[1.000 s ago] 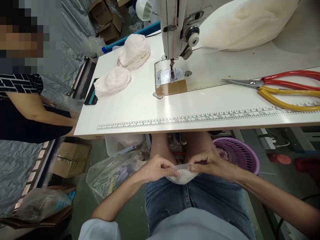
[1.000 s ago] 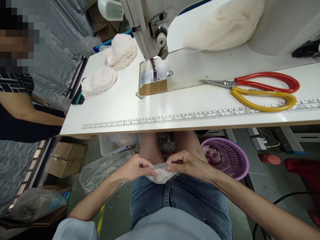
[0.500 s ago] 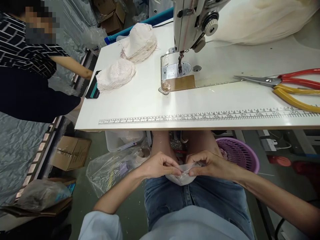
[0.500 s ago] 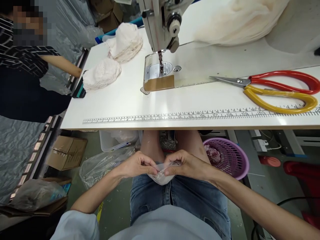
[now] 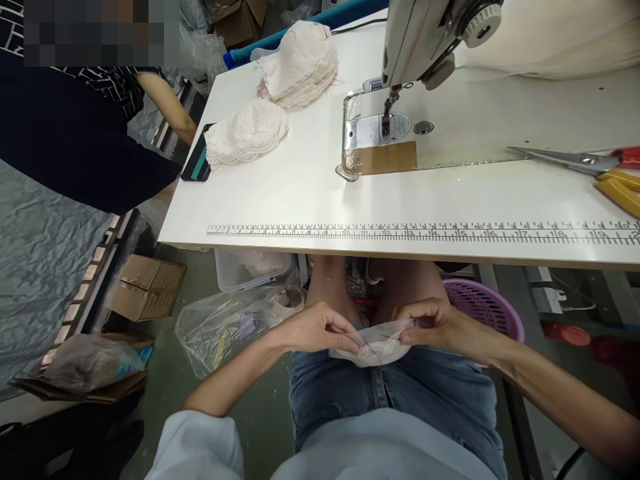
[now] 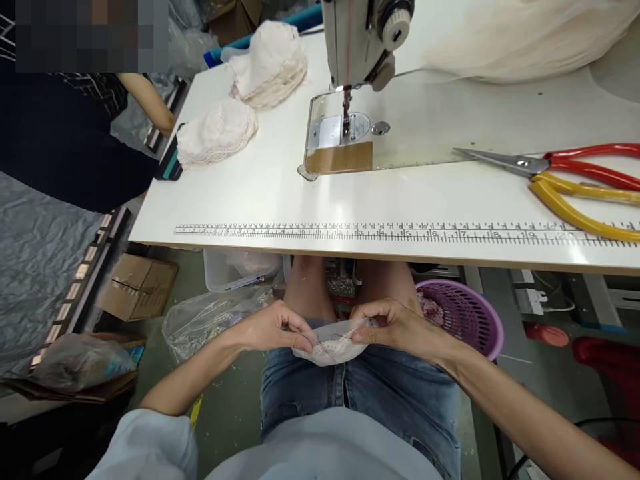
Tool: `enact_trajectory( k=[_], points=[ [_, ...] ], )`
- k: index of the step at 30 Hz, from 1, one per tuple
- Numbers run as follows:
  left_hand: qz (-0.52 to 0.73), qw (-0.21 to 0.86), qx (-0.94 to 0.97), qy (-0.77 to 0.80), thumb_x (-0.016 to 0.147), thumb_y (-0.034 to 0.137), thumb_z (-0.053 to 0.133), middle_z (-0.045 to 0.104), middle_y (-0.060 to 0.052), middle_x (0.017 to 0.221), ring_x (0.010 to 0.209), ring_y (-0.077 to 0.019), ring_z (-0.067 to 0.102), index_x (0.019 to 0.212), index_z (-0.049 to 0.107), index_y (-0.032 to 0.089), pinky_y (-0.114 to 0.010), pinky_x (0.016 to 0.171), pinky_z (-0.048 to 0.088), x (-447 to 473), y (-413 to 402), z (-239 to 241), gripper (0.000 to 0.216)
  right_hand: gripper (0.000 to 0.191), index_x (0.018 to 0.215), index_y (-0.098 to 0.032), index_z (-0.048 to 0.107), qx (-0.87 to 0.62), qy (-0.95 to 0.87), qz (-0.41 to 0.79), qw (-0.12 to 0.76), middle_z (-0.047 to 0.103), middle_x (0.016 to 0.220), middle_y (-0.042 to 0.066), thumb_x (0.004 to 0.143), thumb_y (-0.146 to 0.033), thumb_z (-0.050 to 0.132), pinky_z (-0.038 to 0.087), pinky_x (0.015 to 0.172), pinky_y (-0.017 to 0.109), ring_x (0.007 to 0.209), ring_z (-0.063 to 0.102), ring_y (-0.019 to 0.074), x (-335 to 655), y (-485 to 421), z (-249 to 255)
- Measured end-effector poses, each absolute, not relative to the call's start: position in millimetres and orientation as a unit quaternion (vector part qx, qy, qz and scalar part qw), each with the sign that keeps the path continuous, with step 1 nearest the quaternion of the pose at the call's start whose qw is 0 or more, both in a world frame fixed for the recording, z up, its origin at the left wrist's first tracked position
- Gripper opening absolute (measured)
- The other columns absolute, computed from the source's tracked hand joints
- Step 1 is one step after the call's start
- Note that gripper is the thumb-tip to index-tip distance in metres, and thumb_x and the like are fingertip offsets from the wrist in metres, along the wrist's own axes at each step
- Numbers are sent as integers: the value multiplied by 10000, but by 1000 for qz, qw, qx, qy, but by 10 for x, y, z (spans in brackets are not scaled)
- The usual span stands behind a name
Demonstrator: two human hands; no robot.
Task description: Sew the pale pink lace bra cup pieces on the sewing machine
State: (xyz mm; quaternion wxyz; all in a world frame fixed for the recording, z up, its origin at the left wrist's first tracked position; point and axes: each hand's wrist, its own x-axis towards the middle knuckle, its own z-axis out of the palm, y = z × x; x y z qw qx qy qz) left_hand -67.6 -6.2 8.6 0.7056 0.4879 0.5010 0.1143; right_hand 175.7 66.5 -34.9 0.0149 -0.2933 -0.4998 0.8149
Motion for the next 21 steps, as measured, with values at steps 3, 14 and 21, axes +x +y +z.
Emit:
enact_trajectory(
  k=[3,14,21],
  points=[
    [114,715,478,496,730,359,686,722,-81,894,788,-174,656,965,721,138,-215,698,494,-689,-56,92,325,255,723,-166,699,-292,-507,811,14,634,705,27,687,-417,721,437,646,266,691,564,158,1724,651,-327],
    [142,712,439,529,625,349,758,715,-55,741,669,-149,625,824,742,118,-205,614,462,-548,-16,-30,305,340,783,-153,666,-279,-577,768,21,619,716,13,715,-486,676,415,620,246,687,550,148,1666,596,-211],
    [113,721,440,524,580,363,782,685,-14,705,620,-119,560,862,738,129,-197,582,406,-557,-16,76,369,323,807,-151,646,-255,-619,742,16,616,739,15,758,-471,623,391,616,252,709,542,160,1597,557,-124]
  ],
)
